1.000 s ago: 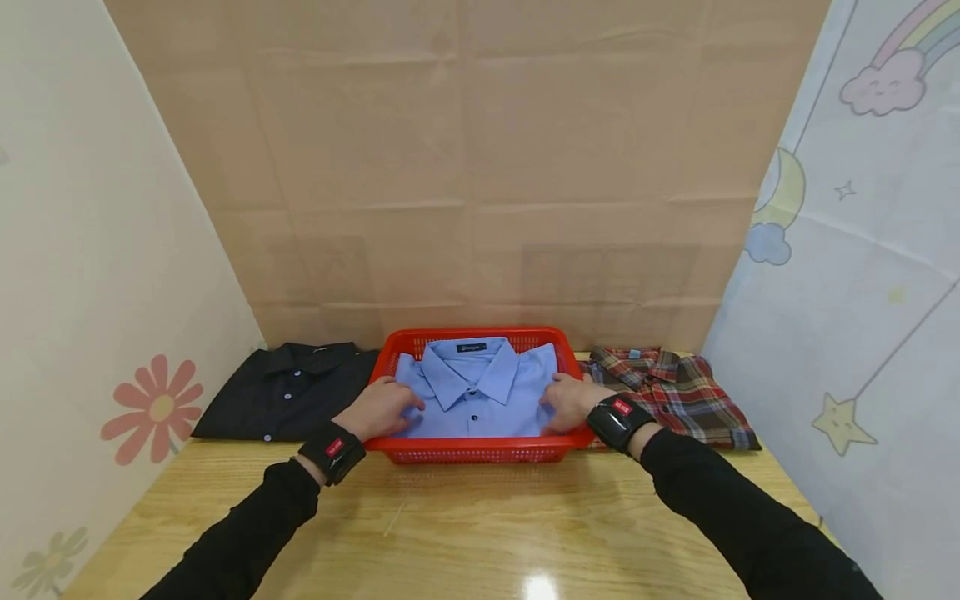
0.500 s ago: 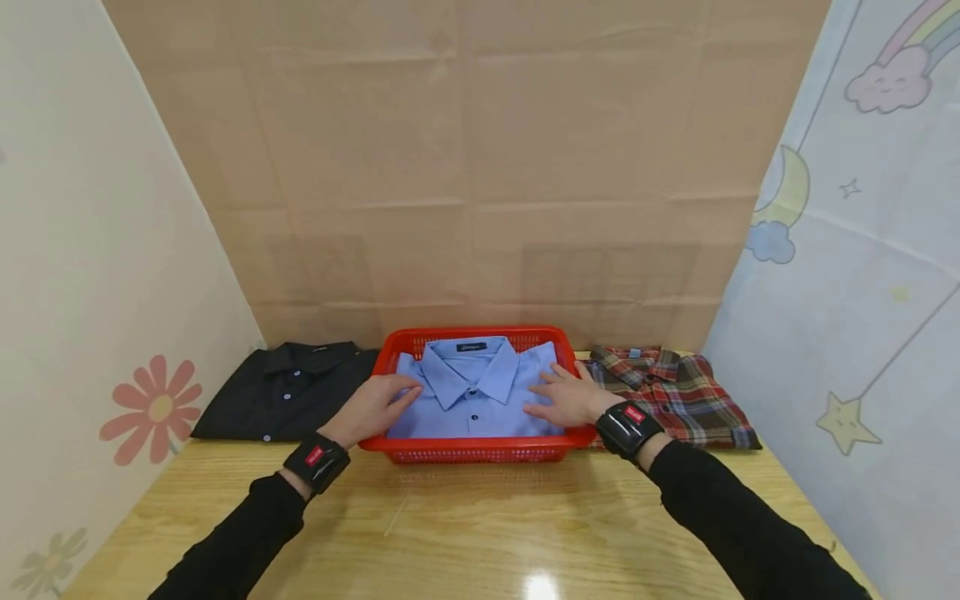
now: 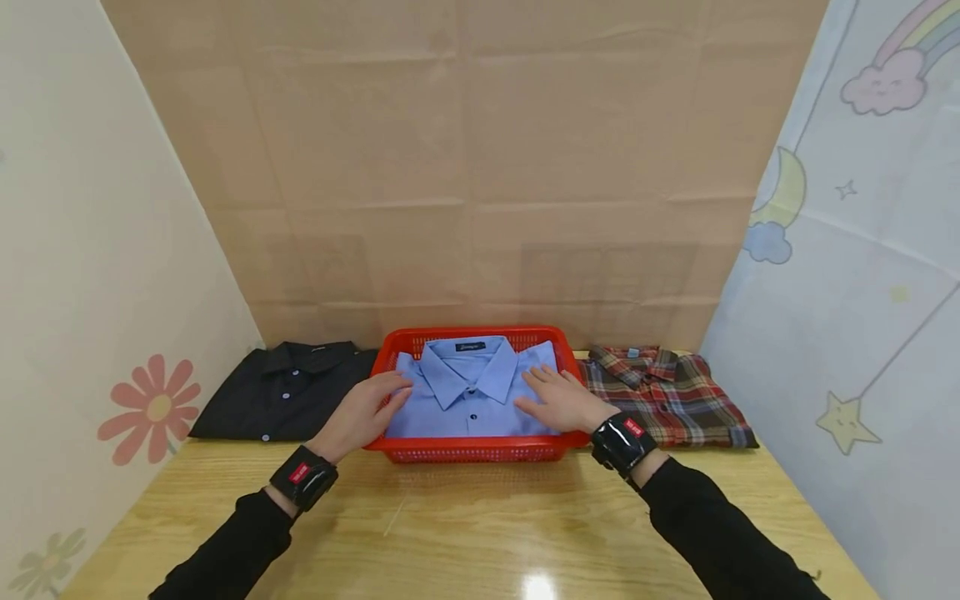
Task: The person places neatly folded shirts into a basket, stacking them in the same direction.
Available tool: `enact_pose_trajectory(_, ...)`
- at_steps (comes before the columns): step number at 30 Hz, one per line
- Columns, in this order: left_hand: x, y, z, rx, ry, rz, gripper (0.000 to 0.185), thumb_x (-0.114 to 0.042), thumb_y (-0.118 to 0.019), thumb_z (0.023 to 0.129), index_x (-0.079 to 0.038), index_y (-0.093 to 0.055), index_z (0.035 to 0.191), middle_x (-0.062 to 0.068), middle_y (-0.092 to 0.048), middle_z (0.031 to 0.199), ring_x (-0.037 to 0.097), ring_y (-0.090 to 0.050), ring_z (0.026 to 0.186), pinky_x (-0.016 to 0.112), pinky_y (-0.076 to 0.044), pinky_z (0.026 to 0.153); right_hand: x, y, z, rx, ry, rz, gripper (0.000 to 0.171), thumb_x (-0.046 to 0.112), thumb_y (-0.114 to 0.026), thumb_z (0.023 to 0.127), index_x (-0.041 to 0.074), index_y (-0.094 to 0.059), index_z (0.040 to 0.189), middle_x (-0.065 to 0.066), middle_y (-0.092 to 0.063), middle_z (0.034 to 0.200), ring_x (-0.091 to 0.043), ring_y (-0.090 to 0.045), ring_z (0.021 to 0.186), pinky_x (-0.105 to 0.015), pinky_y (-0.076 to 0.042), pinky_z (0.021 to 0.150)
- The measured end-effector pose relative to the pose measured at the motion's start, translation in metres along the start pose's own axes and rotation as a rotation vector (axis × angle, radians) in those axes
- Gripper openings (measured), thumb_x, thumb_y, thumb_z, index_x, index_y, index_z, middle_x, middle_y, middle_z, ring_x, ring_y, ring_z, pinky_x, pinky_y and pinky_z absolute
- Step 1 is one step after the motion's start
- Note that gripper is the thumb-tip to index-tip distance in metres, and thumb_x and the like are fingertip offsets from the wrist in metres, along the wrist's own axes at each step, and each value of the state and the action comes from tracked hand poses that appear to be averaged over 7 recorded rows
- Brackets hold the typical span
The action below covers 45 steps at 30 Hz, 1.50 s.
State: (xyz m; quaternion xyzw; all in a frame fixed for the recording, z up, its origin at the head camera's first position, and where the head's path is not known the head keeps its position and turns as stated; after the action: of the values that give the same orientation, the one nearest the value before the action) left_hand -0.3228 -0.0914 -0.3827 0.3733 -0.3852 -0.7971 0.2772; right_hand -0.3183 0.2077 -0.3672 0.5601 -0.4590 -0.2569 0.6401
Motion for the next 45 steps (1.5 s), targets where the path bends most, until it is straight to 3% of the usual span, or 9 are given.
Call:
enact_pose_trajectory(6,-0.002,0.007,-0.012,-0.058,-0.026,0.018,0.024,-0.024,-0.063,0.096,-0.012,-0.072,0.116,0.006,-0.070,0.118,0.024,-0.061,0.119,0.046,-0.048,0.102,0.014,-0.002,-0.003,-0.016,0.009,0.064,0.068,0.045,-0.046,0.102,-0.002,-0.035,0.149,-0.026,-0.033,0.154,-0.044,-0.029,0.144,-0.064,-0.022,0.114)
enact_pose_trajectory(11,-0.004,0.012,-0.021,-0.096,-0.032,-0.006,0.025,-0.023,-0.064,0.096,-0.010,-0.072,0.116,0.009,-0.069,0.119,0.026,-0.061,0.120,0.047,-0.049,0.100,0.027,-0.004,-0.008,-0.084,0.014,0.095,0.063,0.043,-0.044,0.103,-0.001,-0.038,0.149,-0.026,-0.034,0.154,-0.044,-0.030,0.143,-0.064,-0.024,0.113)
enact_pose_trajectory(17,-0.003,0.013,-0.030,-0.120,-0.025,-0.021,0.028,-0.020,-0.067,0.094,-0.007,-0.071,0.117,0.011,-0.068,0.121,0.028,-0.060,0.121,0.048,-0.050,0.099,0.038,-0.010,-0.010,-0.106,0.006,0.174,0.060,0.043,-0.045,0.103,0.008,-0.037,0.152,-0.022,-0.034,0.155,-0.042,-0.030,0.144,-0.063,-0.027,0.112)
enact_pose_trajectory(31,0.011,0.023,-0.043,-0.161,0.101,-0.085,0.028,-0.019,-0.067,0.094,-0.005,-0.070,0.118,0.013,-0.063,0.127,0.030,-0.059,0.119,0.049,-0.051,0.097,0.049,-0.025,-0.004,-0.121,-0.012,0.268,0.058,0.043,-0.047,0.102,0.014,-0.039,0.151,-0.019,-0.035,0.156,-0.040,-0.031,0.144,-0.062,-0.028,0.112)
enact_pose_trajectory(39,0.017,0.028,-0.045,-0.160,0.125,-0.116,0.029,-0.021,-0.065,0.095,-0.004,-0.069,0.119,0.015,-0.063,0.129,0.032,-0.059,0.120,0.050,-0.050,0.097,0.068,-0.031,0.005,-0.186,0.028,0.271,0.052,0.040,-0.050,0.101,0.012,-0.050,0.144,-0.013,-0.050,0.147,-0.033,-0.047,0.135,-0.054,-0.037,0.110)
enact_pose_trajectory(45,0.025,0.036,-0.045,-0.137,0.135,-0.111,0.028,-0.021,-0.064,0.096,-0.005,-0.069,0.119,0.010,-0.070,0.116,0.026,-0.066,0.109,0.047,-0.053,0.093,0.092,-0.037,0.009,-0.230,0.051,0.266,0.041,0.036,-0.059,0.098,0.017,-0.062,0.134,-0.002,-0.065,0.131,-0.023,-0.060,0.122,-0.046,-0.049,0.100)
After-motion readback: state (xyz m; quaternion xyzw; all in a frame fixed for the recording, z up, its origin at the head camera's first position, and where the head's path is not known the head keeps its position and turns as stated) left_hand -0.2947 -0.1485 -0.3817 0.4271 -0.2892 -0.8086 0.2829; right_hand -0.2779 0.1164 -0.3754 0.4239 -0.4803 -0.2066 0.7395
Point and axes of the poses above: each hand's wrist, its own z-axis towards the middle knuckle, its own y-axis out of the back of the hand, x = y × z, the point moved 5 cm from there along z, towards the middle knuckle
